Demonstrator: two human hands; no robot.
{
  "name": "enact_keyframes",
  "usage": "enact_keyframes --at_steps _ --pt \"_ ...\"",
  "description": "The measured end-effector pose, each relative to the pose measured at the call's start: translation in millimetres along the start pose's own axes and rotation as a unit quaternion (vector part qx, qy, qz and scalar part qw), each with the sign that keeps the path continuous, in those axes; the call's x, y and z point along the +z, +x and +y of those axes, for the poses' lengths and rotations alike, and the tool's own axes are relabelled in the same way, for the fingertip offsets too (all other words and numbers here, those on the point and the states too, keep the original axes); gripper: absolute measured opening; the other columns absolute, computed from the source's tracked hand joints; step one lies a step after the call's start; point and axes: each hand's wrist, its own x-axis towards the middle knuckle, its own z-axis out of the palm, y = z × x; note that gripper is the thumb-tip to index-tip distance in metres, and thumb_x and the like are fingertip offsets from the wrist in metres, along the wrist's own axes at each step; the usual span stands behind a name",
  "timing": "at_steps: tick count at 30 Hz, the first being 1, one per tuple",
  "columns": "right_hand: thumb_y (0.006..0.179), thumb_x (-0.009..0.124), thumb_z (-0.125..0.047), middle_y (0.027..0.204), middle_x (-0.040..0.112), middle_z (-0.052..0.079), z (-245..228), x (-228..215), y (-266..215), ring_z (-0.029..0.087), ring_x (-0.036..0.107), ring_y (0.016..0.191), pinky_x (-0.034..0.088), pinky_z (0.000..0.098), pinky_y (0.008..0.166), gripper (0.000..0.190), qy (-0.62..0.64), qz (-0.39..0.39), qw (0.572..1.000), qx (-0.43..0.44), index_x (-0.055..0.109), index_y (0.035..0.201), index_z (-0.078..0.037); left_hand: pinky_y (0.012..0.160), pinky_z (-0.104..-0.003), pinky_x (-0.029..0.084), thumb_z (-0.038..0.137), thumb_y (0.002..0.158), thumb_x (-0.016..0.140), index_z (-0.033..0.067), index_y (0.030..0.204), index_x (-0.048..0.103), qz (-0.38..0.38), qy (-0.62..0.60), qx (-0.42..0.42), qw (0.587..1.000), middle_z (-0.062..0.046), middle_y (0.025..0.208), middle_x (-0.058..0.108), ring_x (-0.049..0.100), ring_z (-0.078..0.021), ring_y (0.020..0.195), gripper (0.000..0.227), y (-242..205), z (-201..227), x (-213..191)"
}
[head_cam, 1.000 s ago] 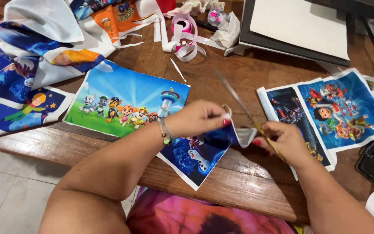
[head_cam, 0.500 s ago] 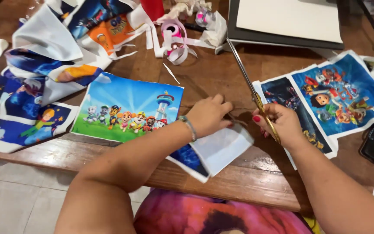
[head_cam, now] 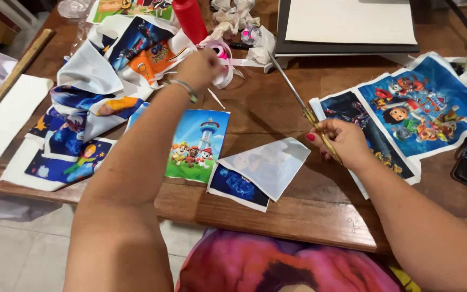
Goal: Cutting out printed designs from fabric sheets using scissors
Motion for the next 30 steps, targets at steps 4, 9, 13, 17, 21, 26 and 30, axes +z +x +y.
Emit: enact_keyframes --at_steps 4,9,13,17,21,26,30 --pt "0.084 0.084 -0.014 0.066 0.064 0.007 -3.5 -1.8 0.9 0.013 0.053 0.044 0.044 0.0242 0.036 0.021 -0.034 0.005 0.998 0.043 0.069 0.098 -0.007 0.088 -0.047 0.054 0.031 0.096 0.073 0.0104 0.131 0.065 0.090 0.086 -0.016 0.992 -0.011 0.122 0.071 0.067 -0.0285 0.109 0.042 -25.0 -0.6 -61.6" --pt "0.089 0.085 -0.021 0.060 0.061 0.008 7.5 -8.9 0.5 0.012 0.054 0.042 0.044 0.0221 0.040 0.029 -0.037 -0.013 0.999 -0.024 0.067 0.104 -0.005 0.095 -0.054 0.048 0.032 0.083 0.075 0.0078 0.135 0.065 -0.099 0.031 0.147 0.984 -0.022 0.121 0.070 0.064 -0.0435 0.111 0.058 -104.7 -0.2 -25.5" --pt "0.092 0.087 -0.025 0.057 0.062 0.011 -3.6 -7.3 -8.1 0.013 0.058 0.042 0.046 0.0197 0.045 0.036 -0.018 -0.030 0.996 -0.085 0.068 0.109 0.000 0.112 -0.054 0.042 0.020 0.072 0.081 0.0044 0.141 0.059 -0.170 0.074 0.325 0.928 -0.025 0.135 0.063 0.055 -0.0462 0.129 0.074 -186.4 22.9 30.0" --pt "0.095 0.086 -0.027 0.061 0.064 0.010 -4.6 -3.6 -7.8 0.013 0.061 0.045 0.048 0.0196 0.048 0.036 -0.009 -0.031 0.995 -0.097 0.067 0.113 -0.002 0.108 -0.045 0.047 0.013 0.083 0.069 0.0067 0.131 0.065 0.000 0.114 0.366 0.924 -0.015 0.122 0.069 0.064 -0.0341 0.120 0.049 -194.5 10.3 78.5" --pt "0.098 0.082 -0.025 0.068 0.068 0.012 -19.8 -1.0 -11.6 0.014 0.065 0.052 0.053 0.0204 0.055 0.029 0.021 -0.038 0.991 -0.125 0.069 0.115 -0.005 0.093 -0.043 0.055 0.026 0.096 0.062 0.0223 0.117 0.071 -0.005 0.016 0.213 0.977 -0.005 0.103 0.074 0.069 -0.0292 0.104 0.022 -164.7 16.6 101.1" --pt "0.103 0.077 -0.024 0.075 0.069 0.016 -9.5 -12.6 -2.9 0.015 0.067 0.056 0.055 0.0227 0.057 0.029 0.023 -0.025 0.988 -0.150 0.066 0.118 -0.002 0.094 -0.042 0.055 0.031 0.097 0.060 0.0284 0.120 0.067 -0.118 -0.191 0.109 0.968 -0.005 0.108 0.074 0.070 -0.0283 0.107 0.024 -106.4 67.5 93.2" --pt "0.106 0.074 -0.027 0.071 0.068 0.014 -13.5 -17.7 0.2 0.013 0.064 0.052 0.053 0.0212 0.053 0.028 0.030 -0.007 0.991 -0.128 0.066 0.116 -0.002 0.040 -0.017 0.045 0.024 0.100 0.066 0.0121 0.108 0.072 -0.463 -0.255 0.149 0.836 0.004 0.053 0.059 0.057 -0.0052 0.042 0.015 -69.5 117.7 47.7"
